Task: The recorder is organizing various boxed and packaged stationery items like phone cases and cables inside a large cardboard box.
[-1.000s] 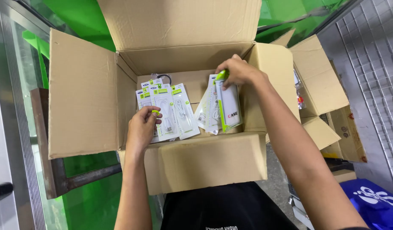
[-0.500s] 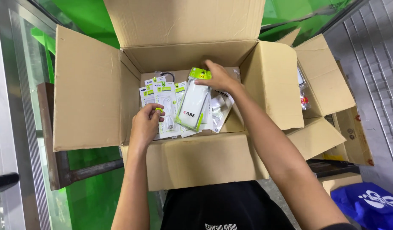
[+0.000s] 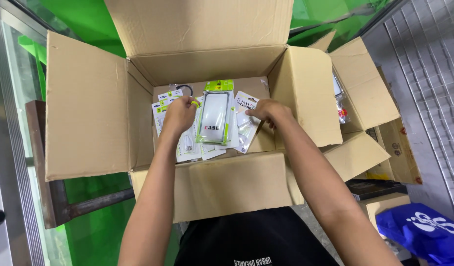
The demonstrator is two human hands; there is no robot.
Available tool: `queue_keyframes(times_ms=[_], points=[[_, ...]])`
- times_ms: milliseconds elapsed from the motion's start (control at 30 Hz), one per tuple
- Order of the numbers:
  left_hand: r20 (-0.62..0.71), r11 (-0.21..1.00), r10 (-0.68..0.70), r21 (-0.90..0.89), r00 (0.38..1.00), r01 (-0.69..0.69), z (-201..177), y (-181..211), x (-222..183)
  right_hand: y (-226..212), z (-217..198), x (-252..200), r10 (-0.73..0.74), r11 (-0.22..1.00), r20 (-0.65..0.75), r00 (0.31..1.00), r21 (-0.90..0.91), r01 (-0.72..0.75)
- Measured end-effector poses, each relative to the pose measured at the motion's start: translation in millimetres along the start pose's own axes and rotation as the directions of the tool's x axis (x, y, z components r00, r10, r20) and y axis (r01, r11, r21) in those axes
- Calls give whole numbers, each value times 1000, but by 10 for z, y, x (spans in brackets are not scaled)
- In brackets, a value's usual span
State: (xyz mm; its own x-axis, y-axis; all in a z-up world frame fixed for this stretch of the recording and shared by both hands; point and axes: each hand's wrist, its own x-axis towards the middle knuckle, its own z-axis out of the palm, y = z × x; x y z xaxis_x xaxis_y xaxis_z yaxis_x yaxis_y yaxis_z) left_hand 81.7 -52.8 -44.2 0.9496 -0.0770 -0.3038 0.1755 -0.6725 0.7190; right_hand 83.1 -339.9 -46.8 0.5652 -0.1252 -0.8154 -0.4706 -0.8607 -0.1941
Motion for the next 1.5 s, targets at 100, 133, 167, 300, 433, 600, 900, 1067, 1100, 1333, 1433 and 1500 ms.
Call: queue_keyframes(times_ms=[100,133,167,300,433,600,900,1067,1100,1333,1433,1500], points=[[59,993,-26,114,998,19,253,-221,370,109,106,215,-34,999,43,999,3,34],[61,993,-21,115,998,14,345,-292,474,141,101,246,-32,999,40,999,7,32],[134,989,-21,150,991,1,433,-368,578,169,99,276,-64,994,23,998,88,62],[181,964,-58,267,982,8,700,-627,773,193,185,537,-160,897,-103,982,400,188],[172,979,-76,197,982,42,533,-302,511,169,192,709,-233,782,-209,950,541,310],[160,994,-97,60,982,88,647,-325,491,102,228,709,-282,794,-86,956,538,283],[91,990,123,62,988,-129,751,-410,525,-174,328,472,-420,723,-188,888,522,452],[259,989,15,-148,966,24,496,-131,391,-160,367,612,-367,737,-274,889,497,458],[339,949,-57,-273,939,156,464,-95,389,-150,363,637,-331,727,-286,899,531,437],[279,879,-203,-371,939,300,653,-450,644,-95,342,708,-391,610,-223,893,663,433],[409,808,-236,-421,882,412,767,-512,634,-75,337,755,-307,690,-224,925,617,378],[489,826,-167,-404,856,392,810,-451,606,-46,321,820,-237,753,-217,947,575,320]])
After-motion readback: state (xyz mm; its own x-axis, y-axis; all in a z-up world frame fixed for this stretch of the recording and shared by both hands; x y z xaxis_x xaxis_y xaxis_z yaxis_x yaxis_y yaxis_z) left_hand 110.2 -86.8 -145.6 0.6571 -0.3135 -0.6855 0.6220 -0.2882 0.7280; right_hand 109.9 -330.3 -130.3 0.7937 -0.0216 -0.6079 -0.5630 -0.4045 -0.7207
